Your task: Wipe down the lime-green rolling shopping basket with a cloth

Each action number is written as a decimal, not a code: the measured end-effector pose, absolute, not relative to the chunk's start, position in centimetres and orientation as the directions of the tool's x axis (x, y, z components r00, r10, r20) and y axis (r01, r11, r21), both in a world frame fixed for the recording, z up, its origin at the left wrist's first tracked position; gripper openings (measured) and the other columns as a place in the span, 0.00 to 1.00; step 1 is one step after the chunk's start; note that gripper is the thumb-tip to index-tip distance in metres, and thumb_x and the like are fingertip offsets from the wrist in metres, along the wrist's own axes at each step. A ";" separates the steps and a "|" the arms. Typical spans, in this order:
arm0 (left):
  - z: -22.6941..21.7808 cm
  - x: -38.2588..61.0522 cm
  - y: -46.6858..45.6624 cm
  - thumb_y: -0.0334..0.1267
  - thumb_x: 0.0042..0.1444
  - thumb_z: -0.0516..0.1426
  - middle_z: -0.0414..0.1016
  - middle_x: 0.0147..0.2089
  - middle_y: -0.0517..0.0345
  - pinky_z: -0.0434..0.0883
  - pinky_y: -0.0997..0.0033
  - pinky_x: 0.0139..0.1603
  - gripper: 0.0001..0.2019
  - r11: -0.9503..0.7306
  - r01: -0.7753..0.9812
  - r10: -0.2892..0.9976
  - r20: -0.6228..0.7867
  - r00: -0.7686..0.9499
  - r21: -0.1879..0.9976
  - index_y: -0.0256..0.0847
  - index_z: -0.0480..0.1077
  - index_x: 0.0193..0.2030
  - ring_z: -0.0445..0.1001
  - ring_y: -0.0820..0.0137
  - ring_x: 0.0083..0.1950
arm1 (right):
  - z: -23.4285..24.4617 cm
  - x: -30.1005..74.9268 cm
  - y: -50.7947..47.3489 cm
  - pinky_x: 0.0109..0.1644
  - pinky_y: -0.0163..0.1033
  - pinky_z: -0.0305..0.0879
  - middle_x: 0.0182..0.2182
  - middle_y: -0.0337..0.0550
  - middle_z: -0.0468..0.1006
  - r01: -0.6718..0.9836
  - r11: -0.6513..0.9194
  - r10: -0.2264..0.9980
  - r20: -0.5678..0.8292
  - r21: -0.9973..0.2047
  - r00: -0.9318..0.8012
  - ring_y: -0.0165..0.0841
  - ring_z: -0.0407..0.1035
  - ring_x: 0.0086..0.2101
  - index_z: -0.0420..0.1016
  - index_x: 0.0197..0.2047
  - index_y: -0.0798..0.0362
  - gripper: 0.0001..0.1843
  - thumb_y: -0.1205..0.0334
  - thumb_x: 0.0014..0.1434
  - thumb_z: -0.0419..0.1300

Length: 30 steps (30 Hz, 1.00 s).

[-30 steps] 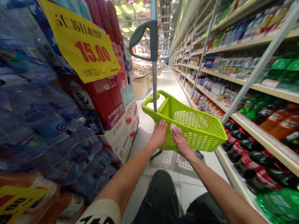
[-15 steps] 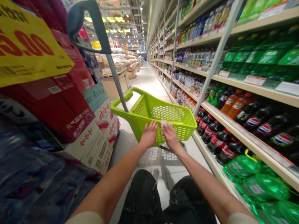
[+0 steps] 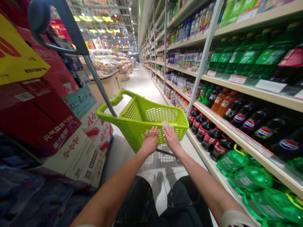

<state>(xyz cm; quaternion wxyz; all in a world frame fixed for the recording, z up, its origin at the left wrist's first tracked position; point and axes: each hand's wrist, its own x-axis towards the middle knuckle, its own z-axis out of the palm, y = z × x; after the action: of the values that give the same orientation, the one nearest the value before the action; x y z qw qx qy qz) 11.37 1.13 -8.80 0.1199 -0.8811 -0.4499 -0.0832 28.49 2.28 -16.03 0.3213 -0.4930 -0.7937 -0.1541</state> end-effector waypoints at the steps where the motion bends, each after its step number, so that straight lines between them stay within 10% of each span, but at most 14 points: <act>1: -8.9 11.7 1.0 0.28 0.47 0.47 0.44 0.66 0.48 0.43 0.54 0.63 0.30 -0.577 0.805 0.767 0.247 0.593 -0.139 0.32 0.49 0.60 0.37 0.64 0.66 | -16.7 28.8 2.2 0.59 0.52 0.51 0.55 0.50 0.63 0.883 0.464 0.712 0.622 -0.070 -0.325 0.36 0.44 0.60 0.61 0.56 0.56 0.23 0.74 0.58 0.43; 11: -9.3 14.6 1.1 0.28 0.45 0.47 0.43 0.66 0.48 0.42 0.54 0.63 0.32 -0.616 0.783 0.751 0.233 0.618 -0.094 0.30 0.48 0.61 0.38 0.64 0.66 | -15.7 32.2 1.1 0.61 0.53 0.46 0.58 0.50 0.59 0.902 0.415 0.671 0.710 -0.121 -0.214 0.35 0.39 0.61 0.58 0.57 0.56 0.24 0.74 0.58 0.43; 17: -9.4 16.6 0.5 0.29 0.46 0.47 0.40 0.67 0.48 0.41 0.55 0.63 0.33 -0.674 0.732 0.712 0.172 0.680 -0.102 0.31 0.45 0.62 0.36 0.63 0.67 | -18.2 32.8 0.6 0.56 0.53 0.55 0.51 0.54 0.68 0.915 0.385 0.807 0.525 -0.122 -0.270 0.38 0.52 0.57 0.67 0.51 0.59 0.21 0.75 0.56 0.45; 24: -9.4 17.6 0.8 0.29 0.45 0.47 0.40 0.67 0.48 0.42 0.54 0.63 0.34 -0.667 0.739 0.723 0.163 0.672 -0.090 0.31 0.45 0.62 0.35 0.63 0.67 | -16.5 36.3 0.4 0.61 0.53 0.47 0.57 0.50 0.60 0.914 0.368 0.675 0.726 -0.170 -0.136 0.35 0.40 0.61 0.59 0.57 0.56 0.26 0.75 0.56 0.42; 30: -9.7 18.3 0.0 0.30 0.48 0.46 0.40 0.67 0.48 0.42 0.54 0.63 0.31 -0.716 0.693 0.675 0.169 0.718 -0.086 0.30 0.46 0.62 0.36 0.63 0.67 | -20.9 37.6 -1.0 0.58 0.53 0.52 0.53 0.52 0.65 0.923 0.327 0.810 0.564 -0.204 -0.163 0.35 0.48 0.59 0.64 0.53 0.57 0.24 0.75 0.55 0.42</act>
<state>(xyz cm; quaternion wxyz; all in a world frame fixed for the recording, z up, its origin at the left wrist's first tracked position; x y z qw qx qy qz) 18.33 0.00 -9.75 0.0719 -0.9241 -0.3701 -0.0627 37.64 -0.98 -20.93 0.3017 -0.5724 -0.7567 -0.0935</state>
